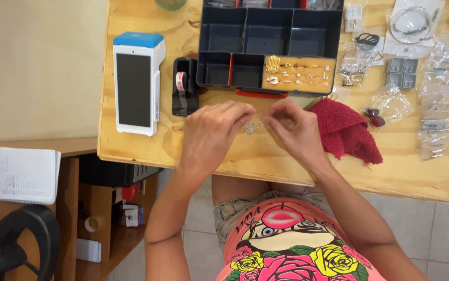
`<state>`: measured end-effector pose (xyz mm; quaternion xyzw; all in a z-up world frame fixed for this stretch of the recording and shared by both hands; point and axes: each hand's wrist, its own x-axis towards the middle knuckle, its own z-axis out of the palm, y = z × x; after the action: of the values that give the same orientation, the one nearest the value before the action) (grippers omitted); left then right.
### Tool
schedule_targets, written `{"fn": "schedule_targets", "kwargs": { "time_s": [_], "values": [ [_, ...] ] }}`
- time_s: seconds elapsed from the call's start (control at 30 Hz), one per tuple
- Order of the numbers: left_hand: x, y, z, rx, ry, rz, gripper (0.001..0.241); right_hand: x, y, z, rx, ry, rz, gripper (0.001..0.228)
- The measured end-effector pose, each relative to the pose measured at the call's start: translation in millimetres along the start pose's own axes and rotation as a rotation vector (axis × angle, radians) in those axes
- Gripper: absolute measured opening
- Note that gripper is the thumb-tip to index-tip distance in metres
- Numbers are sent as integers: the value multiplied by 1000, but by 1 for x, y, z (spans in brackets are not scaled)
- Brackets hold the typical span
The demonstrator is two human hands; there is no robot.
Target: Sorting, untangling, and packaging jewelry items into an organizer and small plastic bags on a store counter
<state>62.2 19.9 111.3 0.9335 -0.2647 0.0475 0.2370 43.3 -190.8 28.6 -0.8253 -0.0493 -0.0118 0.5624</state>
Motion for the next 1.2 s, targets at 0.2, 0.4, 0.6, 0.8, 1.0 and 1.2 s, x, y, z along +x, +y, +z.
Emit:
{"fn": "schedule_targets", "kwargs": {
  "time_s": [0.2, 0.4, 0.6, 0.8, 1.0, 1.2],
  "values": [
    [18, -2, 21, 139, 199, 81, 5, -13, -5, -9, 334, -115, 26, 38],
    [136, -38, 76, 314, 421, 146, 24, -28, -19, -28, 345, -116, 57, 41],
    [176, -74, 133, 364, 54, 35, 28, -41, -23, -54, 336, -4, 93, 35],
    [76, -32, 37, -88, 245, -18, 8, -30, -15, -45, 54, 0, -24, 16],
    [-15, -6, 28, -297, 381, -185, 7, -6, 12, 4, -383, -181, -180, 18],
    [-65, 5, 37, -494, 500, -392, 6, 11, 3, 20, -487, -339, -7, 28]
  ]
}}
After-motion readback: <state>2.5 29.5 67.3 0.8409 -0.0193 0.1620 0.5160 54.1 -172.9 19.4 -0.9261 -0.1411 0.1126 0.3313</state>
